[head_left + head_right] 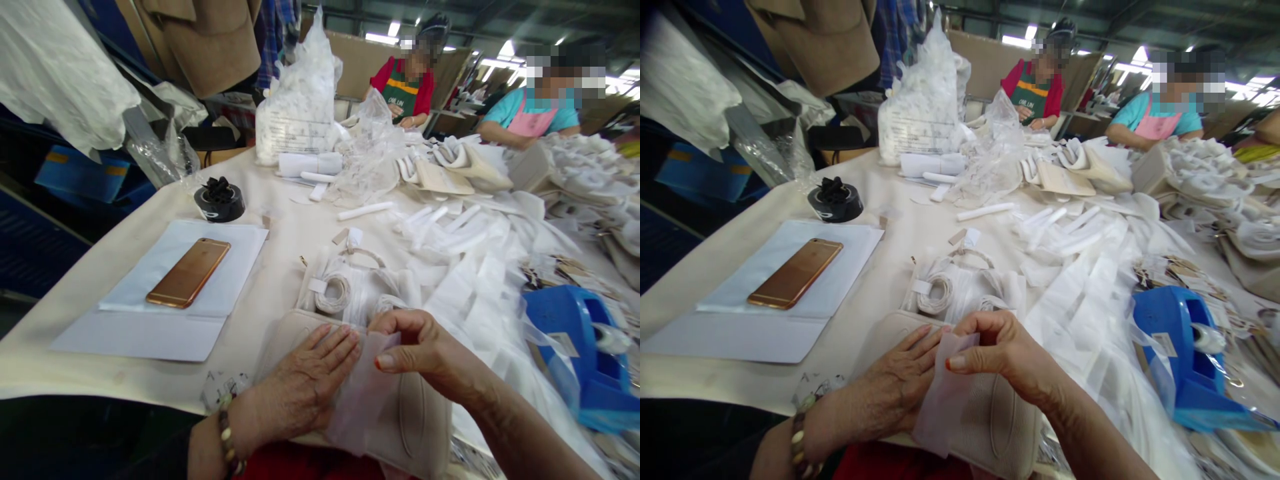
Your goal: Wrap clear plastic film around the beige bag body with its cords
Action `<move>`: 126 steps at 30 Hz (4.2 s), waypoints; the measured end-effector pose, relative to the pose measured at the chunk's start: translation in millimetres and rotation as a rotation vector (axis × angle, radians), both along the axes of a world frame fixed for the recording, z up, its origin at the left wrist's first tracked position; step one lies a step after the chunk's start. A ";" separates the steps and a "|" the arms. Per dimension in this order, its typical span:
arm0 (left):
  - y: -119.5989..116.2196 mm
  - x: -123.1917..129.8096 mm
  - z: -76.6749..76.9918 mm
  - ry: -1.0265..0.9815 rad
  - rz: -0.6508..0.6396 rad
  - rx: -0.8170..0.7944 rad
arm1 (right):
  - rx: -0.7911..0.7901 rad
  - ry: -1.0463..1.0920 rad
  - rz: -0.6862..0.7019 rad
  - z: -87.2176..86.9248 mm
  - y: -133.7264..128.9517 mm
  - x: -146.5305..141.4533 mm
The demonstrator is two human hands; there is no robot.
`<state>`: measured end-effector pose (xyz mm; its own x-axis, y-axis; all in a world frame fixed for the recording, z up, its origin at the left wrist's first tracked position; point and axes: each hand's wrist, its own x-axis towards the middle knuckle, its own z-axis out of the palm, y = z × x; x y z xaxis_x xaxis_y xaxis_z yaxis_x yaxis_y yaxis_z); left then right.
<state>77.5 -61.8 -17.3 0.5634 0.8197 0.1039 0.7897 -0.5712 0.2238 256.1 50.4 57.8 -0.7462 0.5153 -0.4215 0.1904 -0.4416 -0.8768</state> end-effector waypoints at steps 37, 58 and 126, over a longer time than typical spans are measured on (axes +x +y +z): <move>-4.6 -5.8 10.8 -0.038 -0.088 -0.071 | 1.607 -0.228 -0.117 -55.2 12.3 -21.6; -29.1 -2.0 6.4 -0.183 -0.150 0.036 | 1.669 -0.080 -0.263 -64.7 10.3 -19.0; 18.4 23.1 -22.2 0.050 0.206 0.515 | 1.570 -0.712 -0.873 -46.8 -4.2 190.6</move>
